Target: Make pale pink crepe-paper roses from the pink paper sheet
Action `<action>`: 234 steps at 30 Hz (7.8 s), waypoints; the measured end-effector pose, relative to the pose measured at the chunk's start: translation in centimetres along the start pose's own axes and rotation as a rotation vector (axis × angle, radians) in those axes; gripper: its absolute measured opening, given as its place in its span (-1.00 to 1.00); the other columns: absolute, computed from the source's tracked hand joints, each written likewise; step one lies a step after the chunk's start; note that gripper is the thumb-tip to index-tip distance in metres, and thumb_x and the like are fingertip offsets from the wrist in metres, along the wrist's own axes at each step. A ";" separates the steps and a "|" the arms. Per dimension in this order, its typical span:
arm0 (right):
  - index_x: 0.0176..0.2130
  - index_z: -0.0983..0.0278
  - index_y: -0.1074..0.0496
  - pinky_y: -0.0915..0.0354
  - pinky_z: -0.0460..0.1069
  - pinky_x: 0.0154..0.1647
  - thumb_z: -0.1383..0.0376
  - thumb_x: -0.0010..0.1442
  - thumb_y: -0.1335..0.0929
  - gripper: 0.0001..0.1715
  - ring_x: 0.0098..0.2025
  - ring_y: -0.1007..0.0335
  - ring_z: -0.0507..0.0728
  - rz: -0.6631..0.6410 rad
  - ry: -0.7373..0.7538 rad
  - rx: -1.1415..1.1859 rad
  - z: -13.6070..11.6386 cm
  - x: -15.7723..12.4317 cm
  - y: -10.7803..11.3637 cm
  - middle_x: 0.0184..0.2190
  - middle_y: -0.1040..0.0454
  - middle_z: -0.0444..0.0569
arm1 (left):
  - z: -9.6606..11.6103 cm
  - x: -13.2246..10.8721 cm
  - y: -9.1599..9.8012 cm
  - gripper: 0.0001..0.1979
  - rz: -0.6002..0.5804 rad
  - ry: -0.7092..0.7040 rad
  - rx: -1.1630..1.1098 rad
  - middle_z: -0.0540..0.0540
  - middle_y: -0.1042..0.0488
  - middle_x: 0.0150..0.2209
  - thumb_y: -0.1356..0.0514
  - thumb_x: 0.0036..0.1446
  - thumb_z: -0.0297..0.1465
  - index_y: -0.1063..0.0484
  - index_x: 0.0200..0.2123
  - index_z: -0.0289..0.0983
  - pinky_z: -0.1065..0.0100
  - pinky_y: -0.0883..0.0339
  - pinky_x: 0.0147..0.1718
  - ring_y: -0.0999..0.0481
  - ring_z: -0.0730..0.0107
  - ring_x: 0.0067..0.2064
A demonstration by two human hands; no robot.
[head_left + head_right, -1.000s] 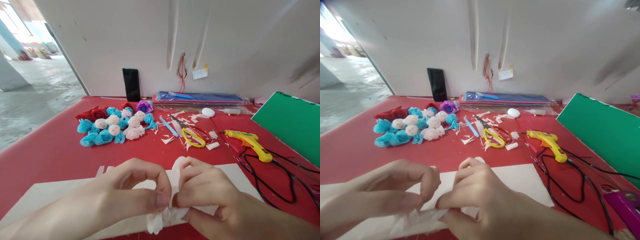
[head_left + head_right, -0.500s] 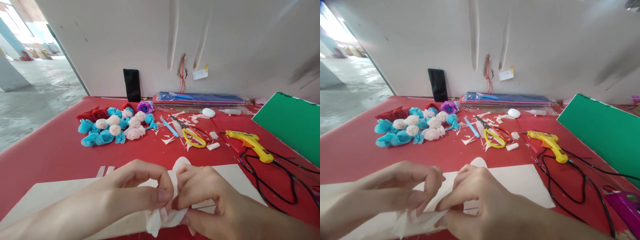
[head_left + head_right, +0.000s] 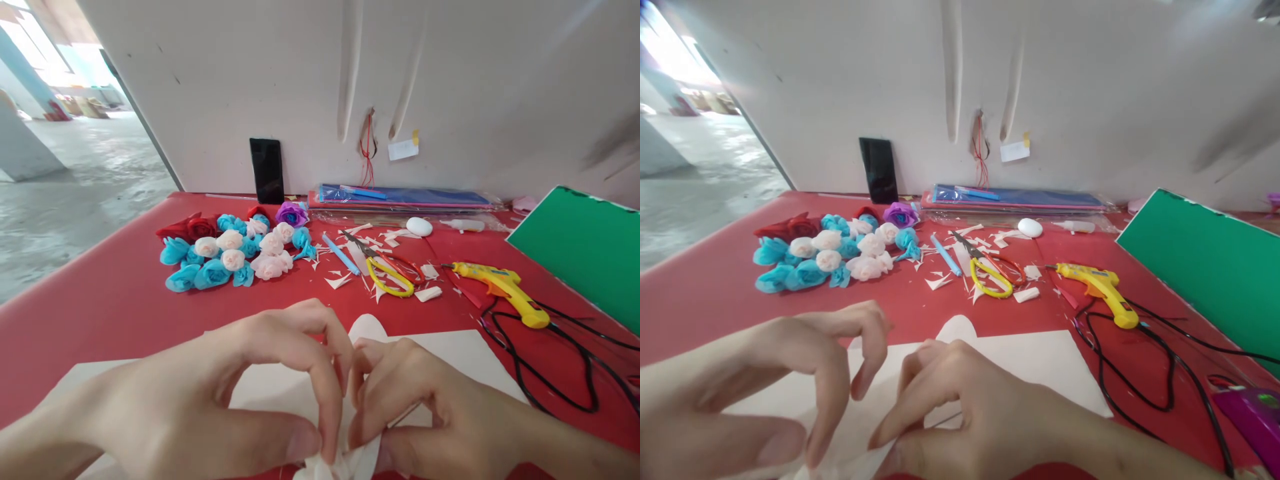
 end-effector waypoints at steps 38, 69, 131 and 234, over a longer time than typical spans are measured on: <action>-0.28 0.44 -0.66 -0.41 0.01 0.01 0.36 0.28 -0.42 -0.80 -0.12 -0.53 0.13 -0.040 -0.054 0.143 1.5 0.2 -0.5 -0.23 -0.65 0.16 | -1.4 0.3 -0.9 -0.77 -0.065 0.150 -0.206 -0.05 -0.51 -0.29 -0.21 0.35 -0.28 -0.45 -0.37 -0.24 0.40 -0.43 -0.17 -0.52 0.34 -0.23; -0.44 0.46 -0.62 -0.08 -0.18 -0.62 0.10 0.08 -0.57 -0.57 -0.60 -0.15 -0.15 -0.048 -0.458 0.493 4.5 -0.1 -1.9 -0.50 -0.40 -0.13 | -3.2 0.9 -1.3 -0.83 -0.108 0.317 -0.190 -0.01 -0.50 -0.36 -0.27 0.20 -0.38 -0.41 -0.44 -0.24 0.43 -0.35 -0.28 -0.47 0.36 -0.31; -0.22 0.33 -0.54 -0.41 -0.02 -0.21 0.36 0.51 -0.21 -0.63 -0.33 -0.38 0.03 0.325 0.598 -0.840 -4.3 -1.3 2.0 -0.38 -0.66 -0.03 | -2.2 0.0 -1.3 -0.86 0.303 0.287 -0.785 0.12 -0.56 -0.30 -0.39 0.20 -0.21 -0.65 -0.26 -0.13 0.62 -0.35 -0.16 -0.49 0.51 -0.18; -0.23 0.43 -0.54 -0.34 0.00 -0.39 0.53 0.33 -0.29 -0.78 -0.45 -0.38 0.07 0.578 0.462 -1.176 -5.3 -2.2 0.4 -0.57 -0.56 -0.08 | -3.7 0.1 -2.1 -0.74 0.584 0.139 -1.147 0.04 -0.62 -0.29 -0.11 0.39 -0.47 -0.62 -0.22 -0.21 0.49 -0.49 -0.14 -0.56 0.47 -0.21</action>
Point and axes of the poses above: each hand's wrist, its own x-axis towards the middle knuckle, its own y-axis out of the back of the hand, z = x × y, the point moved 8 cm from there along x, towards the middle knuckle
